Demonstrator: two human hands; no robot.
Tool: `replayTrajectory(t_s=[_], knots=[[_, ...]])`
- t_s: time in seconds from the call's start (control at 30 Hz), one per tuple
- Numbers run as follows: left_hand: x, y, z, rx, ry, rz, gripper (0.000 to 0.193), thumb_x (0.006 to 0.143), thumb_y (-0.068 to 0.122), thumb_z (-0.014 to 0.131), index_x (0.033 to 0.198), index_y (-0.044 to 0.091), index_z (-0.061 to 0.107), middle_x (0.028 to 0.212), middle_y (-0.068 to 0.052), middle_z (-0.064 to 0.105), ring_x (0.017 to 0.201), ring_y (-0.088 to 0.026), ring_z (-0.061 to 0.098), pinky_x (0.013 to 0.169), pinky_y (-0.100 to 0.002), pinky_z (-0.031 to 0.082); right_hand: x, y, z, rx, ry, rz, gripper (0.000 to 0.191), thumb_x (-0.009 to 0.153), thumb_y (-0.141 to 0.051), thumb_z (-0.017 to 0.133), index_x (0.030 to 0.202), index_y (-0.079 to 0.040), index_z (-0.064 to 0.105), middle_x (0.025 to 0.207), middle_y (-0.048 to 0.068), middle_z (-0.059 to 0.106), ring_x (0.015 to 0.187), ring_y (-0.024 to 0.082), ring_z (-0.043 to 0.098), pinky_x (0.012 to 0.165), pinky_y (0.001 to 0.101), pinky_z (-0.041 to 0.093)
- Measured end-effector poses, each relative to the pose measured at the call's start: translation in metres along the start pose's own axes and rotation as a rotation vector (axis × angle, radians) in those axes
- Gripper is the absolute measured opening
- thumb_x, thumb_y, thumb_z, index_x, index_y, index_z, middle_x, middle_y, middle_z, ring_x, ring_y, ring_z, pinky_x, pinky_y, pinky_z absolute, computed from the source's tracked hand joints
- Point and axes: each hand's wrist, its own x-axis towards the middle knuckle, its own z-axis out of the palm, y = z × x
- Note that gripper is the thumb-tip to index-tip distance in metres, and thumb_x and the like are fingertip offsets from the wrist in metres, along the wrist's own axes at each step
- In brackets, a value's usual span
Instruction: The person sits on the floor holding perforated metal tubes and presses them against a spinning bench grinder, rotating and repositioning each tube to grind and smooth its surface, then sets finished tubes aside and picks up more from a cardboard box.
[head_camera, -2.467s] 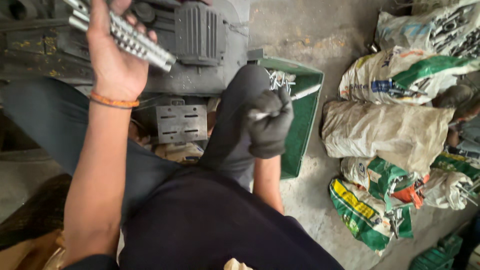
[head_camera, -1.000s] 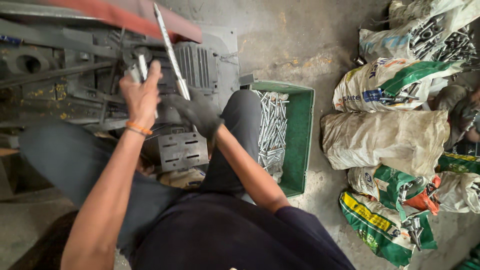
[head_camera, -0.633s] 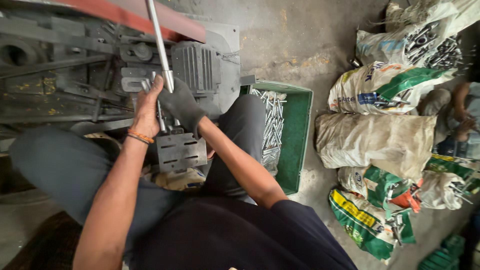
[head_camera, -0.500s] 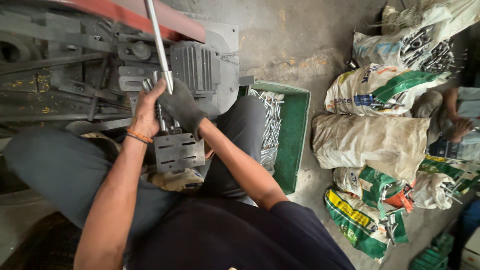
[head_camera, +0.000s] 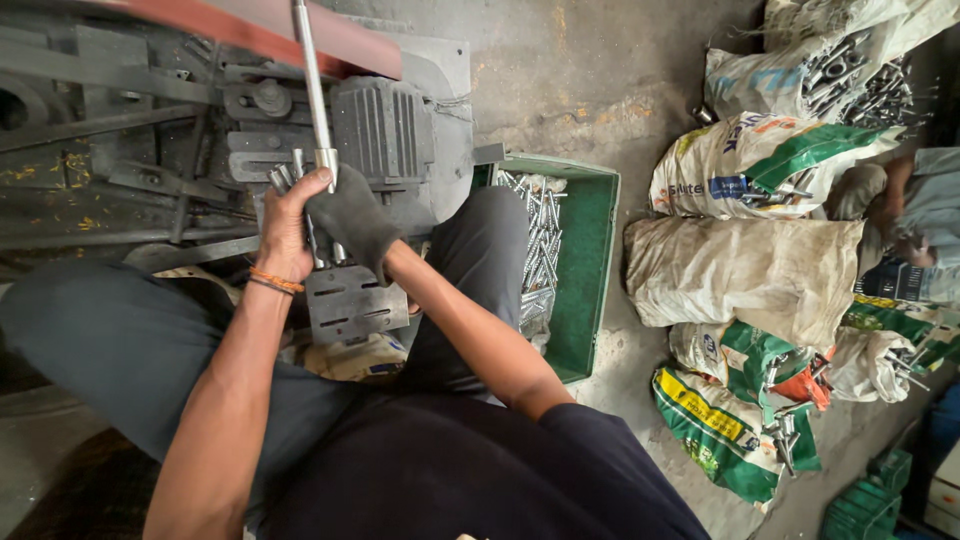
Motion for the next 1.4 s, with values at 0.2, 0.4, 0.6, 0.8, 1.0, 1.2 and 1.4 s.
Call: replayTrajectory(t_s=[0.2, 0.4, 0.6, 0.8, 1.0, 1.2, 1.4], knots=[[0.004, -0.003, -0.005, 0.011, 0.039, 0.008, 0.031, 0.083, 0.02, 0.083, 0.105, 0.001, 0.072, 0.092, -0.005, 0.073, 0.076, -0.016, 0.071, 0.07, -0.031, 0.059, 0.0, -0.003, 0.003, 0.137, 0.0, 0.228, 0.014, 0.088, -0.012, 0.063, 0.088, 0.002, 0.06, 0.069, 0.006, 0.063, 0.054, 0.013, 0.06, 0.044, 0.0318, 0.05], [0.002, 0.0, -0.003, 0.058, 0.065, 0.037, 0.031, 0.082, 0.02, 0.082, 0.103, -0.001, 0.074, 0.091, -0.007, 0.074, 0.075, -0.016, 0.071, 0.069, -0.03, 0.059, 0.0, -0.01, 0.003, 0.191, -0.022, 0.267, 0.012, 0.088, -0.009, 0.062, 0.089, 0.002, 0.058, 0.069, 0.007, 0.062, 0.05, 0.014, 0.061, 0.041, 0.0315, 0.05], [0.001, 0.002, -0.002, 0.056, 0.055, 0.061, 0.031, 0.083, 0.02, 0.081, 0.104, -0.002, 0.073, 0.091, -0.007, 0.073, 0.075, -0.016, 0.07, 0.07, -0.03, 0.059, 0.005, -0.006, 0.004, 0.136, -0.021, 0.24, 0.014, 0.089, -0.011, 0.063, 0.088, 0.002, 0.06, 0.068, 0.006, 0.063, 0.051, 0.014, 0.061, 0.043, 0.0315, 0.05], [0.008, 0.0, -0.005, 0.041, 0.089, 0.084, 0.03, 0.081, 0.019, 0.082, 0.103, 0.001, 0.073, 0.093, -0.006, 0.074, 0.078, -0.016, 0.071, 0.072, -0.031, 0.06, 0.011, -0.005, 0.006, 0.102, -0.006, 0.182, 0.017, 0.087, -0.015, 0.064, 0.089, 0.002, 0.062, 0.07, 0.007, 0.065, 0.055, 0.013, 0.062, 0.046, 0.0317, 0.051], [0.014, 0.004, -0.009, 0.013, 0.09, 0.097, 0.029, 0.082, 0.019, 0.082, 0.105, 0.003, 0.073, 0.094, -0.004, 0.073, 0.078, -0.014, 0.07, 0.072, -0.029, 0.059, 0.021, -0.009, 0.008, -0.004, -0.022, -0.006, 0.017, 0.088, -0.015, 0.065, 0.089, 0.003, 0.064, 0.071, 0.008, 0.067, 0.062, 0.011, 0.062, 0.052, 0.0318, 0.053], [0.018, 0.01, -0.007, 0.01, 0.077, 0.102, 0.028, 0.083, 0.02, 0.081, 0.103, 0.003, 0.072, 0.092, -0.004, 0.073, 0.076, -0.014, 0.07, 0.07, -0.028, 0.059, 0.024, -0.018, 0.01, 0.126, -0.019, 0.151, 0.016, 0.085, -0.014, 0.064, 0.086, 0.002, 0.064, 0.069, 0.006, 0.066, 0.057, 0.013, 0.062, 0.047, 0.0326, 0.051], [0.024, 0.017, -0.002, 0.036, 0.099, 0.095, 0.027, 0.084, 0.019, 0.08, 0.103, 0.001, 0.074, 0.09, -0.005, 0.073, 0.074, -0.014, 0.069, 0.068, -0.029, 0.057, 0.035, -0.017, 0.008, 0.116, -0.012, 0.122, 0.015, 0.085, -0.011, 0.065, 0.087, 0.004, 0.064, 0.071, 0.007, 0.067, 0.06, 0.012, 0.063, 0.05, 0.0327, 0.052]])
